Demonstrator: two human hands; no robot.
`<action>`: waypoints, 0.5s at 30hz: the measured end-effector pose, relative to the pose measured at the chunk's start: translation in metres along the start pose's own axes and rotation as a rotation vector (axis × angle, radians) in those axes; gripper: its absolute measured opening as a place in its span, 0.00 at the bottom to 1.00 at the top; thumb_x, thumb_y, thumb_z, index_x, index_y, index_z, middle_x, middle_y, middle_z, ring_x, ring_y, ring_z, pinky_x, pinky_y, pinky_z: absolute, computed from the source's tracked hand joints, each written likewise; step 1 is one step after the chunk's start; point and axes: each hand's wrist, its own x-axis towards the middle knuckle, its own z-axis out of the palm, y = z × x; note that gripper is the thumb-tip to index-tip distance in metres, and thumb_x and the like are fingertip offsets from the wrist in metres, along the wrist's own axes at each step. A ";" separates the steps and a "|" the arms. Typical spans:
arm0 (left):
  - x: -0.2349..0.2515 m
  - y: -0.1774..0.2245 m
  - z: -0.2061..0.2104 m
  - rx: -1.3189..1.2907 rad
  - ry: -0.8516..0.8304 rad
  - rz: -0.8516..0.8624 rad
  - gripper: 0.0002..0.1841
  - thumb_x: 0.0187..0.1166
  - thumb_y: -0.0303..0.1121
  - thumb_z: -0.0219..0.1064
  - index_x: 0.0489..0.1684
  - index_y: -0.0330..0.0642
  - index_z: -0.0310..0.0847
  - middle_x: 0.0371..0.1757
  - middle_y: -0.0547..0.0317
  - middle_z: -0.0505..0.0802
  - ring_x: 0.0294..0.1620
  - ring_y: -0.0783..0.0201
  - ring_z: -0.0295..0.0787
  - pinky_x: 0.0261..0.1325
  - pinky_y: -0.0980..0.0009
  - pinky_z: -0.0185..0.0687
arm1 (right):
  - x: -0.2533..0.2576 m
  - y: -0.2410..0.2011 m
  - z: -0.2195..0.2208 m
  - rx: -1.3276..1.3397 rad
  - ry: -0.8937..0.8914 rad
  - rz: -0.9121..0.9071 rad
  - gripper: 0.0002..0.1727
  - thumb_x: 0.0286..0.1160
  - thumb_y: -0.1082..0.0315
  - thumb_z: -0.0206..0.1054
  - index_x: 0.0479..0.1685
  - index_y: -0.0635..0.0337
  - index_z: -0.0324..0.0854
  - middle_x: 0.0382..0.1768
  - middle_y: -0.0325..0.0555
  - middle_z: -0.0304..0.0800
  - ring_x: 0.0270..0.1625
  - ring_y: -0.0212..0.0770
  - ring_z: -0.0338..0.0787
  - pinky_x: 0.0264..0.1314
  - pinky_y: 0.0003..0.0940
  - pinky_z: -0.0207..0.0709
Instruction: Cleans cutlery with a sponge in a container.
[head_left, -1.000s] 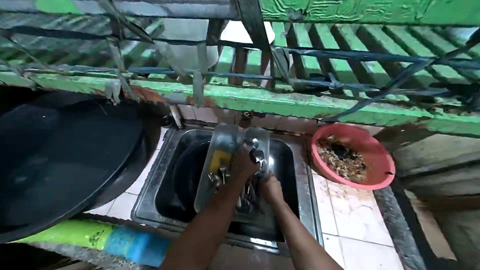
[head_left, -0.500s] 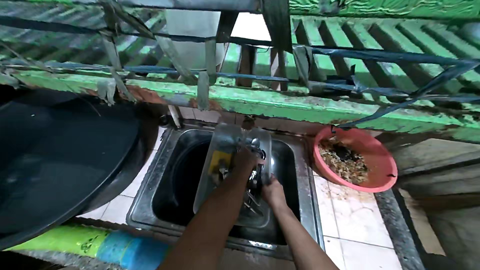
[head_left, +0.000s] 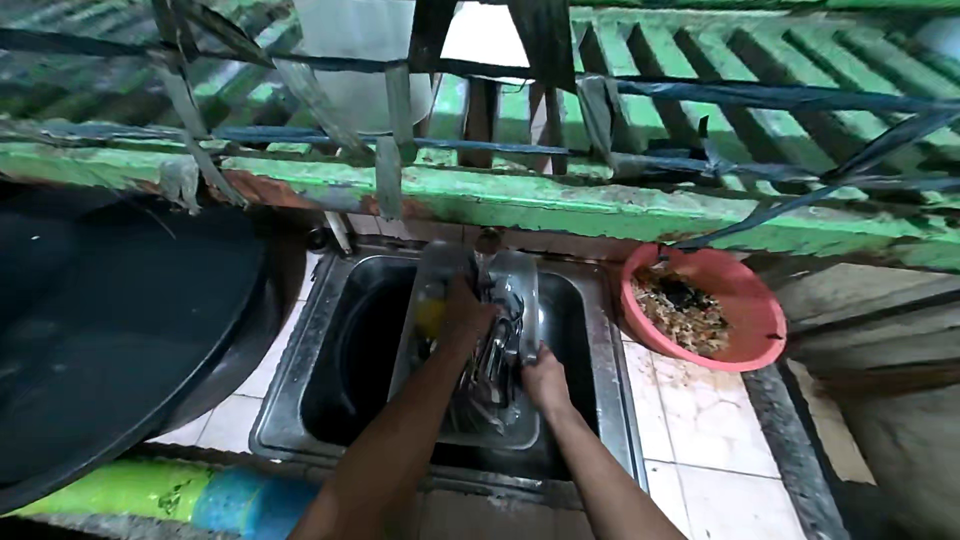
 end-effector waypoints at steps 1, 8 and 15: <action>-0.003 0.003 0.001 0.040 -0.007 0.033 0.58 0.64 0.53 0.84 0.95 0.44 0.49 0.78 0.33 0.79 0.73 0.35 0.81 0.72 0.36 0.79 | -0.001 -0.001 0.000 -0.004 0.000 -0.002 0.28 0.82 0.61 0.64 0.81 0.56 0.71 0.54 0.65 0.91 0.58 0.64 0.91 0.62 0.66 0.81; 0.004 -0.021 0.072 0.413 -0.067 0.211 0.70 0.52 0.59 0.87 0.99 0.59 0.36 0.94 0.26 0.48 0.93 0.24 0.40 0.85 0.25 0.44 | 0.002 -0.001 0.000 -0.026 0.014 -0.015 0.26 0.83 0.60 0.64 0.79 0.55 0.73 0.53 0.60 0.92 0.58 0.60 0.92 0.62 0.64 0.82; 0.052 -0.025 0.064 0.426 0.080 0.174 0.60 0.63 0.63 0.78 0.98 0.52 0.44 0.89 0.28 0.62 0.89 0.28 0.56 0.78 0.23 0.59 | -0.001 0.003 -0.002 -0.003 -0.019 -0.010 0.26 0.83 0.65 0.62 0.81 0.55 0.70 0.56 0.62 0.90 0.59 0.60 0.91 0.62 0.63 0.83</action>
